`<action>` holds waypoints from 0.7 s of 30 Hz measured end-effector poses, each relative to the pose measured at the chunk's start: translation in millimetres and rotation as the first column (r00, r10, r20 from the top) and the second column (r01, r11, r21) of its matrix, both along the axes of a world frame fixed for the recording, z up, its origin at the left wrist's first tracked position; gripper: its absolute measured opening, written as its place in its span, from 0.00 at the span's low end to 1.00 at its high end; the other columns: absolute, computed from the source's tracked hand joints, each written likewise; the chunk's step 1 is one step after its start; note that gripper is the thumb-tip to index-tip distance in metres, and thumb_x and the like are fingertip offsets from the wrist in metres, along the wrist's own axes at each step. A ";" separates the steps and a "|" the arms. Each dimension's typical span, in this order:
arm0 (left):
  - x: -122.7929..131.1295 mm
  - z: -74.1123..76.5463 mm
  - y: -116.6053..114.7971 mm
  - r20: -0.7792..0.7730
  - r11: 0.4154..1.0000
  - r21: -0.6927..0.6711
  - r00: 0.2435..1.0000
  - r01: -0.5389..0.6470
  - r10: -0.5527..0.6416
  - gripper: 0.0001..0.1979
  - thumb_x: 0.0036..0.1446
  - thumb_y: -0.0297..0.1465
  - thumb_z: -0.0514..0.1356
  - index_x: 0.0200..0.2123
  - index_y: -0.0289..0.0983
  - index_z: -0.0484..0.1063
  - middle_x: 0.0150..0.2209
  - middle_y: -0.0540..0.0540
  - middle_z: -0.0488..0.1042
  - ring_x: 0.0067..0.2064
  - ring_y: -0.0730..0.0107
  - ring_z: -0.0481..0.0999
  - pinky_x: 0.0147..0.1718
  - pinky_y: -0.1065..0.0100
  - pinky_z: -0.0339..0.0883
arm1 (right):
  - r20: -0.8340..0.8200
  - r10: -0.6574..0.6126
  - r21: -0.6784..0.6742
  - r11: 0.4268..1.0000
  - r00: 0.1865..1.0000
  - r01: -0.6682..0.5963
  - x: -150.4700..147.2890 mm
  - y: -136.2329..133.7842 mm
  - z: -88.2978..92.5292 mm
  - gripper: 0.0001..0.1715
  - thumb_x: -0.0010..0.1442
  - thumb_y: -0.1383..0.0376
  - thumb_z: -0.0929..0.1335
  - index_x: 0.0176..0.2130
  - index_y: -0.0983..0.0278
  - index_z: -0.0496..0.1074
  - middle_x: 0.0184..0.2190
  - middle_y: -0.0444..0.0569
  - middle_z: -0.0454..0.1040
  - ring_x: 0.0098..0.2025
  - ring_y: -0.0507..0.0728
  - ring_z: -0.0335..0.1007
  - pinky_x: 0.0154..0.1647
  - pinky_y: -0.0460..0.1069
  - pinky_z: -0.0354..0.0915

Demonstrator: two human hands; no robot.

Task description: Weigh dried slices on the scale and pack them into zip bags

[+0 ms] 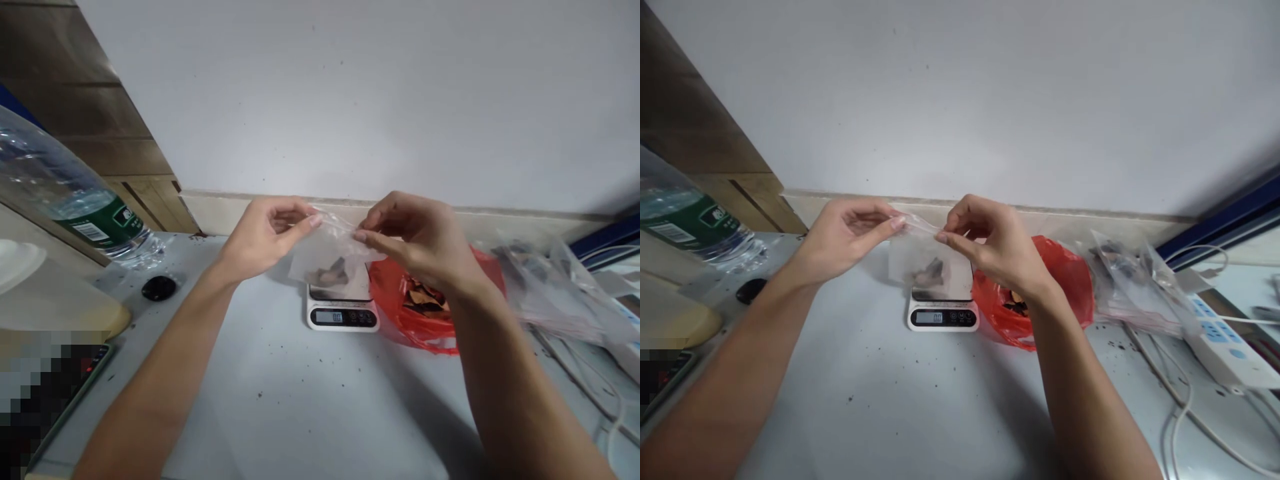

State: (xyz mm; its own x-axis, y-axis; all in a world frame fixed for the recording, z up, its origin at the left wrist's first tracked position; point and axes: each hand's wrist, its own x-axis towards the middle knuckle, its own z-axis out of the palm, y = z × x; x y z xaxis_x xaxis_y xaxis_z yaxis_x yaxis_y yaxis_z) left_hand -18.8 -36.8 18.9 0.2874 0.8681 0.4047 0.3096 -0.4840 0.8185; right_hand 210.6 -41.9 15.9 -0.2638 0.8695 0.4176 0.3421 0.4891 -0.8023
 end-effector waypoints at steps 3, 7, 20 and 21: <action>-0.6 2.8 -2.3 -0.065 0.998 0.055 0.997 -0.039 0.043 0.09 0.59 0.37 0.67 0.32 0.37 0.81 0.35 0.45 0.85 0.39 0.62 0.84 0.40 0.66 0.78 | -0.028 -0.030 0.056 0.998 0.999 0.032 4.4 -0.7 1.6 0.25 0.54 0.44 0.77 0.32 0.60 0.72 0.29 0.46 0.75 0.32 0.55 0.73 0.33 0.51 0.70; 2.8 0.6 -4.7 -0.114 0.987 0.149 0.990 -0.065 0.083 0.10 0.61 0.37 0.64 0.31 0.40 0.81 0.34 0.47 0.85 0.37 0.63 0.83 0.38 0.65 0.78 | 0.100 -0.038 0.063 0.998 0.994 0.031 5.9 -5.4 7.1 0.21 0.57 0.48 0.76 0.39 0.60 0.77 0.31 0.47 0.78 0.34 0.57 0.75 0.37 0.52 0.71; 11.8 2.0 -16.6 -0.343 0.926 0.362 0.939 0.107 0.026 0.11 0.66 0.32 0.57 0.32 0.41 0.76 0.31 0.50 0.81 0.33 0.67 0.78 0.35 0.67 0.70 | 0.113 0.094 0.047 0.994 0.989 -0.100 -14.1 -13.6 10.3 0.13 0.60 0.64 0.71 0.24 0.62 0.70 0.25 0.44 0.76 0.31 0.53 0.70 0.36 0.51 0.64; 11.4 2.3 -16.8 -0.354 0.920 0.370 0.935 0.127 0.013 0.10 0.66 0.31 0.56 0.33 0.40 0.76 0.31 0.50 0.81 0.33 0.68 0.78 0.35 0.67 0.69 | 0.114 0.103 0.035 0.994 0.988 -0.108 -13.5 -14.1 11.0 0.13 0.60 0.64 0.71 0.24 0.62 0.70 0.25 0.43 0.75 0.31 0.53 0.69 0.36 0.50 0.63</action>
State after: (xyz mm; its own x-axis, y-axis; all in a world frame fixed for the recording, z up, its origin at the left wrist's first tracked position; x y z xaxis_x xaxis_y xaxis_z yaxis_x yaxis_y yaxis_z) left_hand -7.5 -53.6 21.2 0.5125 0.6446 0.5673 0.4987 -0.7613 0.4145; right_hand 197.1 -56.0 26.9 -0.4004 0.8171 0.4148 0.3733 0.5589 -0.7405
